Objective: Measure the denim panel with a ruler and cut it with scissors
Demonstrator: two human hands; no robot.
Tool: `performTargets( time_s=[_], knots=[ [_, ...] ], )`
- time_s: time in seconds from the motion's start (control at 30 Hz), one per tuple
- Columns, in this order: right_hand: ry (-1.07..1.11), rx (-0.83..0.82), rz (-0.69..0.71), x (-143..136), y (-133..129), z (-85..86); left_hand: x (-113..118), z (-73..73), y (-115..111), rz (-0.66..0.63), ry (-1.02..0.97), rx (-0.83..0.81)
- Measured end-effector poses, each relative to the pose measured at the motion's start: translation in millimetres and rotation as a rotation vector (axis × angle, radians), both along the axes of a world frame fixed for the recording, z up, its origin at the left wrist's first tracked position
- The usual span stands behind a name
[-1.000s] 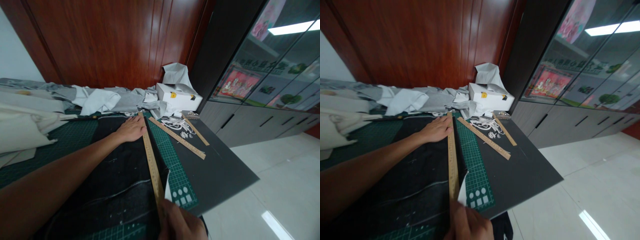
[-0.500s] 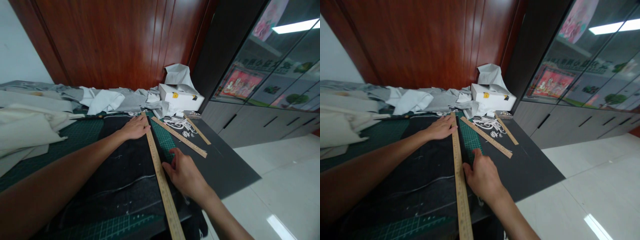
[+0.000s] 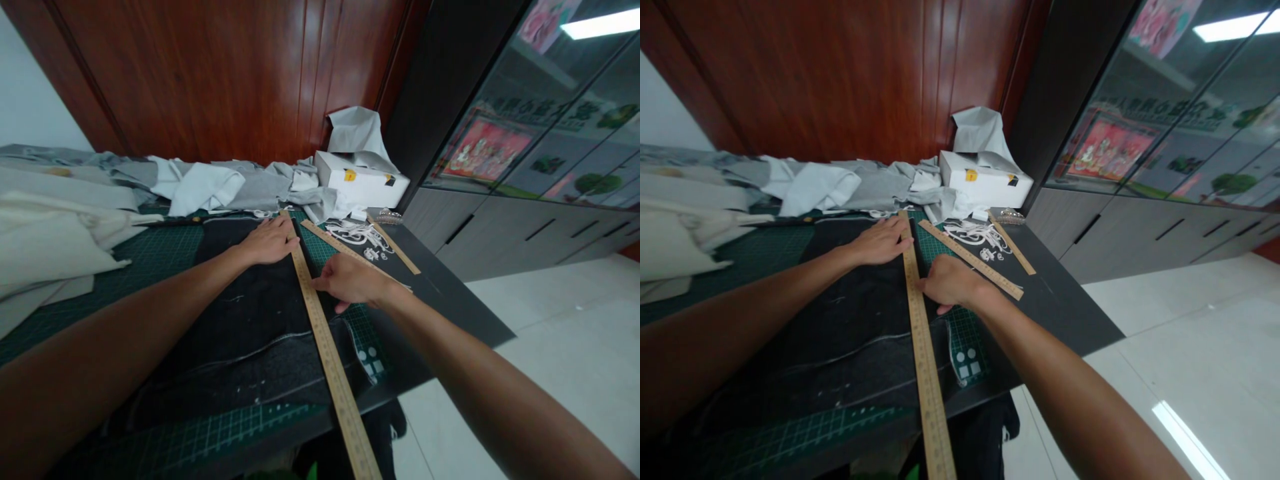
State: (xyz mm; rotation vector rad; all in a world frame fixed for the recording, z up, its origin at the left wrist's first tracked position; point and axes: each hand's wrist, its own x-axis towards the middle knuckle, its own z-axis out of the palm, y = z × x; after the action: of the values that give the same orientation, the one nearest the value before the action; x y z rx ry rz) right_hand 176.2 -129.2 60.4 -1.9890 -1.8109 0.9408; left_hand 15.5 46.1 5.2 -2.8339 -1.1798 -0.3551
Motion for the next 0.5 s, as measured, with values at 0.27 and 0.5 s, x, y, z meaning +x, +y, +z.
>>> performTargets(
  time_s=[0.27,0.5],
  knots=[
    [-0.118,0.198,-0.045,8,-108,-21.1,1,-2.5,3,-0.009,0.003,-0.017],
    [-0.363,0.747,-0.112,-62,-162,-70.3,3,-1.1,5,-0.012,0.034,-0.006]
  ],
)
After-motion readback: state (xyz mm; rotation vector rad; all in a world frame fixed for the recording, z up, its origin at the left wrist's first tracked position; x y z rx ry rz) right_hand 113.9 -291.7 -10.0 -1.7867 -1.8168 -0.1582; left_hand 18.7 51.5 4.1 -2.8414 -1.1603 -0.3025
